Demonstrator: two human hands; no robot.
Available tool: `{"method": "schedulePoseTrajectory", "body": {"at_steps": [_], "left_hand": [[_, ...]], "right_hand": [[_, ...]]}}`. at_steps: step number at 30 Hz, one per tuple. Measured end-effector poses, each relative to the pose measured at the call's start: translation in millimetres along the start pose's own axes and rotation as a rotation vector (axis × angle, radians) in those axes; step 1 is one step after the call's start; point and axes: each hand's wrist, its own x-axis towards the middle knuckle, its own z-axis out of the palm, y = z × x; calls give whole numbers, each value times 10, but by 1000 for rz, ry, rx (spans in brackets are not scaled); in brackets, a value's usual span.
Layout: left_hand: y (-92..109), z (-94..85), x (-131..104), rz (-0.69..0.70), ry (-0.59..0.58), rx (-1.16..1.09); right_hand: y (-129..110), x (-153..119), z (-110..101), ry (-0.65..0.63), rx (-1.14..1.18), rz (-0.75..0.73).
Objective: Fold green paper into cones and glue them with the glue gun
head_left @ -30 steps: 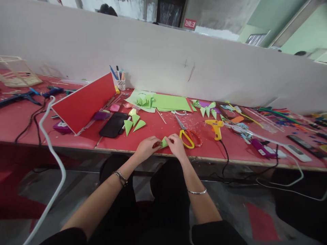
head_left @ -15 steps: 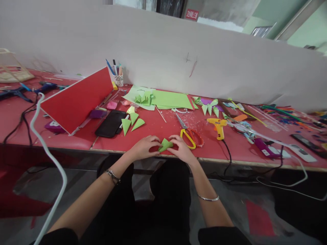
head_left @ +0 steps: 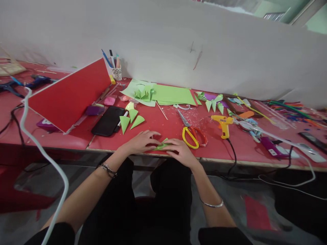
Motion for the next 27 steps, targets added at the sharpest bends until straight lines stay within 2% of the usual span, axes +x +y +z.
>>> {"method": "schedulePoseTrajectory", "body": {"at_steps": [6, 10, 15, 24, 27], "left_hand": [[8, 1, 3, -9, 7, 11], [1, 0, 2, -4, -5, -18], [-2, -25, -7, -7, -6, -42], [226, 142, 107, -176, 205, -134], [264, 191, 121, -199, 236, -123]], "right_hand": [[-28, 41, 36, 66, 51, 87], [-13, 56, 58, 144, 148, 206], [7, 92, 80, 200, 76, 236], [0, 134, 125, 192, 26, 219], [-13, 123, 126, 204, 39, 230]]}}
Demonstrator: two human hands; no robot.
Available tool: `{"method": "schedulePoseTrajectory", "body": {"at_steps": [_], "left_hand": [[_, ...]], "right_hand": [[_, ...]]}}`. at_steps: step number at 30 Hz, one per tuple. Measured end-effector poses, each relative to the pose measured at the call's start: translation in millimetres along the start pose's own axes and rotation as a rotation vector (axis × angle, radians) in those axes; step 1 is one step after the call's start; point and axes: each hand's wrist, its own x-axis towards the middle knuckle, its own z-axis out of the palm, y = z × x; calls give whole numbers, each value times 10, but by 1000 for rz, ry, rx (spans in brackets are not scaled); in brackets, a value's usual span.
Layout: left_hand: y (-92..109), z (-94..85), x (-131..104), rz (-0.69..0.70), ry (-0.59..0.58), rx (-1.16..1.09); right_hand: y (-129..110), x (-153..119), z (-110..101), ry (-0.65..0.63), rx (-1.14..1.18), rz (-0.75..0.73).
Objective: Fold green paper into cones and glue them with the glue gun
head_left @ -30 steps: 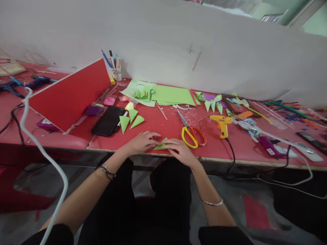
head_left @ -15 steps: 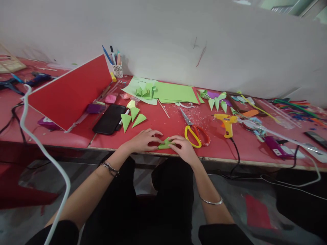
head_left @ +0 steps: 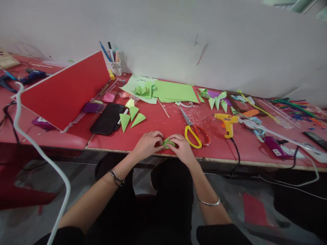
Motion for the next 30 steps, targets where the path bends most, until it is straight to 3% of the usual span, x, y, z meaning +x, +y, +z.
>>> {"method": "schedulePoseTrajectory", "body": {"at_steps": [8, 14, 23, 30], "left_hand": [[27, 42, -15, -20, 29, 24], [62, 31, -12, -34, 28, 48], [69, 30, -4, -59, 24, 35], [35, 16, -15, -43, -8, 40]], "right_hand": [[12, -138, -119, 21, 51, 97], [-6, -178, -28, 136, 2, 179], [12, -172, 45, 206, -88, 163], [2, -159, 39, 185, -117, 169]]}}
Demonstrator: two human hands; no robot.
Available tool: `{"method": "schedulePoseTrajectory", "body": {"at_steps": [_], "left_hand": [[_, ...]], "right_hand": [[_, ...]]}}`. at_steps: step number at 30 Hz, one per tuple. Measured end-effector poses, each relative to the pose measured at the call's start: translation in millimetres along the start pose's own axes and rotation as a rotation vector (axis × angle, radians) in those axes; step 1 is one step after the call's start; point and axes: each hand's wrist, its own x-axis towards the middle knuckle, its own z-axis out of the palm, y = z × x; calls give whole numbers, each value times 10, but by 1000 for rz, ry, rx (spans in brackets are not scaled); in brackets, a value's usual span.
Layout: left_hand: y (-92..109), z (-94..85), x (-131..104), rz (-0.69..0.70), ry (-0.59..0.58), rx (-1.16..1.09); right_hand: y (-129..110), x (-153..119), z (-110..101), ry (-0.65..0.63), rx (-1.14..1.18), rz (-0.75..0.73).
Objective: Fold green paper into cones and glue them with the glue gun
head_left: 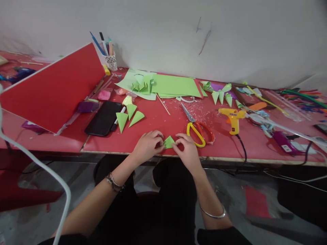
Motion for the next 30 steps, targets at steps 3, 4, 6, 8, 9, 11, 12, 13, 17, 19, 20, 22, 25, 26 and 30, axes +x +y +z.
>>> {"method": "schedulePoseTrajectory", "body": {"at_steps": [3, 4, 6, 8, 9, 11, 12, 13, 17, 19, 20, 22, 25, 26, 30], "left_hand": [[-17, -29, -25, 8, -21, 5], [-20, -40, -38, 5, -27, 9], [-23, -61, -65, -9, -41, 18], [-23, -79, -92, -20, -56, 28], [-23, -87, -104, -22, -62, 31], [-28, -103, -123, -17, -69, 33], [-33, -111, -130, -12, -75, 32], [-40, -120, -134, -4, -85, 28], [-88, -159, -129, 48, -147, 8], [-115, -178, -112, 80, -187, 16], [-129, -189, -101, 98, -210, 29], [-161, -213, -77, 139, -255, 68], [-219, -262, -46, 207, -311, 121], [-239, -280, -38, 226, -329, 127], [-293, -334, -15, 265, -395, 131]], "right_hand": [[-2, 6, 2, -8, -15, 9], [-2, 7, 4, -8, -18, 10], [-4, 9, 10, -7, -22, 11], [-8, 10, 16, -3, -26, 10], [-11, 10, 18, -2, -30, 10], [-18, 9, 22, -3, -37, 11], [-21, 9, 23, -3, -41, 12], [-23, 8, 23, -4, -45, 12], [-24, 9, 23, 2, -49, 8], [-24, 11, 24, 2, -53, 3], [-26, 13, 24, 0, -59, 1], [-33, 16, 26, -3, -79, -2], [-47, 19, 26, -2, -122, -11], [-51, 20, 25, -4, -135, -14], [-87, 17, 25, -14, -188, -12]]}}
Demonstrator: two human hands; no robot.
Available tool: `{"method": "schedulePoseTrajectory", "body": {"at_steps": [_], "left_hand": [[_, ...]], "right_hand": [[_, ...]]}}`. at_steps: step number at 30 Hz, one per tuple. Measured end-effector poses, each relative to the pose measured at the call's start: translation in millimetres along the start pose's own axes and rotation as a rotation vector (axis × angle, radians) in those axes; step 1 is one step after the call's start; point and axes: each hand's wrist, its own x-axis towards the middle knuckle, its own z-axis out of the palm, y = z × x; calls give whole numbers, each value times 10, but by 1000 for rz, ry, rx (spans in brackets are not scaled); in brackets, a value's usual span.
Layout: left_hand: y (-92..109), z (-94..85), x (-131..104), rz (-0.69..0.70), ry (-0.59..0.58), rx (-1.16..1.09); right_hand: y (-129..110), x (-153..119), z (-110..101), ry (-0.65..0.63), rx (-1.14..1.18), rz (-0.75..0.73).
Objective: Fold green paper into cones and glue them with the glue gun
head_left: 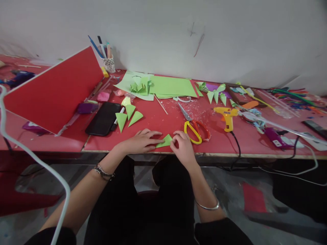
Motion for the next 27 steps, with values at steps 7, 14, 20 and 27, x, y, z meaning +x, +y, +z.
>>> {"method": "schedulePoseTrajectory", "body": {"at_steps": [7, 14, 20, 27], "left_hand": [[10, -30, 21, 16, -20, 36], [43, -74, 30, -26, -65, 5], [66, -95, 29, -71, -73, -53], [57, -80, 20, -54, -43, -82]], "right_hand": [[-243, -40, 92, 46, -141, 60], [-293, -36, 103, 5, -166, 89], [-185, -35, 49, 13, -93, 103], [-108, -66, 55, 25, -133, 51]]}}
